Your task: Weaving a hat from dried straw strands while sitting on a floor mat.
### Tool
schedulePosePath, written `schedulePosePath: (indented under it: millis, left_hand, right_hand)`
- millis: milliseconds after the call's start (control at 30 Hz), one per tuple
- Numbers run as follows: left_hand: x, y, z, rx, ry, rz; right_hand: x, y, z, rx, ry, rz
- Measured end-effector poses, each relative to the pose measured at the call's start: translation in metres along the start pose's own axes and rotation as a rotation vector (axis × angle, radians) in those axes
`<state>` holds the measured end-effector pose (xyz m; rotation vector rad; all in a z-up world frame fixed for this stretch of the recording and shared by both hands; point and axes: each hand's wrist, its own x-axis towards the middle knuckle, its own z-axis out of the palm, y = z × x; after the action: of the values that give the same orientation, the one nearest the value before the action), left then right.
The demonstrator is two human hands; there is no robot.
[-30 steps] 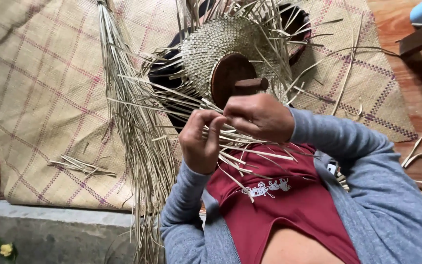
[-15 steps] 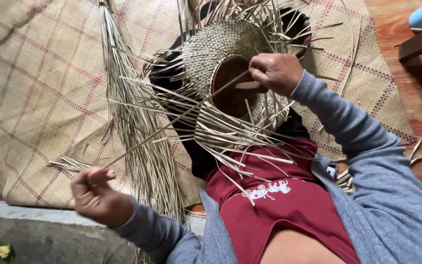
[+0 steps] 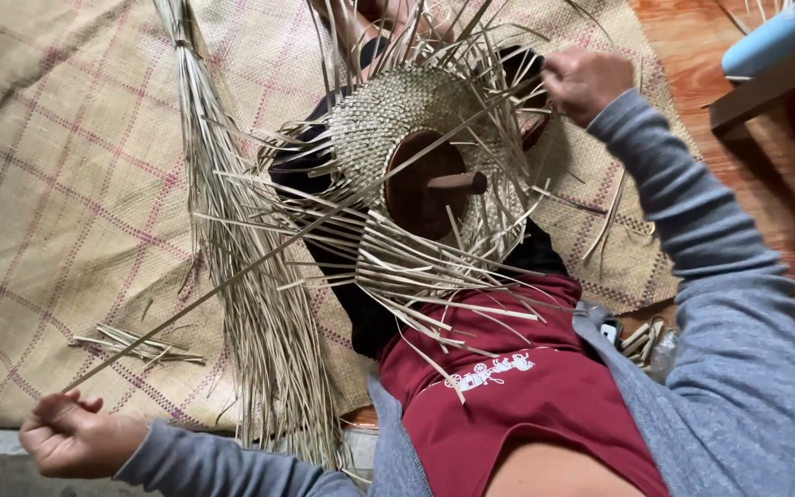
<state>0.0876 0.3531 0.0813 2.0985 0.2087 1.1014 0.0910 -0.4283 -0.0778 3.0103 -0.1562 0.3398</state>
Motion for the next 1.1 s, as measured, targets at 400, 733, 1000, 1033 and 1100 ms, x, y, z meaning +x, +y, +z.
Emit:
schedulePosePath:
  millis: [400, 733, 1000, 1033, 1100]
  left_hand:
    - [-0.059, 0.125, 0.054, -0.692, -0.035, -0.428]
    - [-0.169, 0.258, 0.144, -1.189, -0.721, -0.409]
    - [-0.173, 0.249, 0.143, -1.343, -0.977, -0.697]
    - [-0.169, 0.248, 0.139, -1.278, -0.985, -0.697]
    - [-0.164, 0.226, 0.137, -1.227, -1.048, -0.708]
  right_hand:
    - [0.063, -0.003, -0.124, 0.101, 0.536, -0.144]
    - [-0.025, -0.223, -0.232, 0.874, 0.652, -0.697]
    - [-0.017, -0.220, -0.195, 0.800, 0.699, -0.828]
    - [-0.021, -0.217, -0.195, 0.865, 0.648, -0.877]
    - [-0.018, -0.217, -0.203, 0.749, 0.685, -0.878]
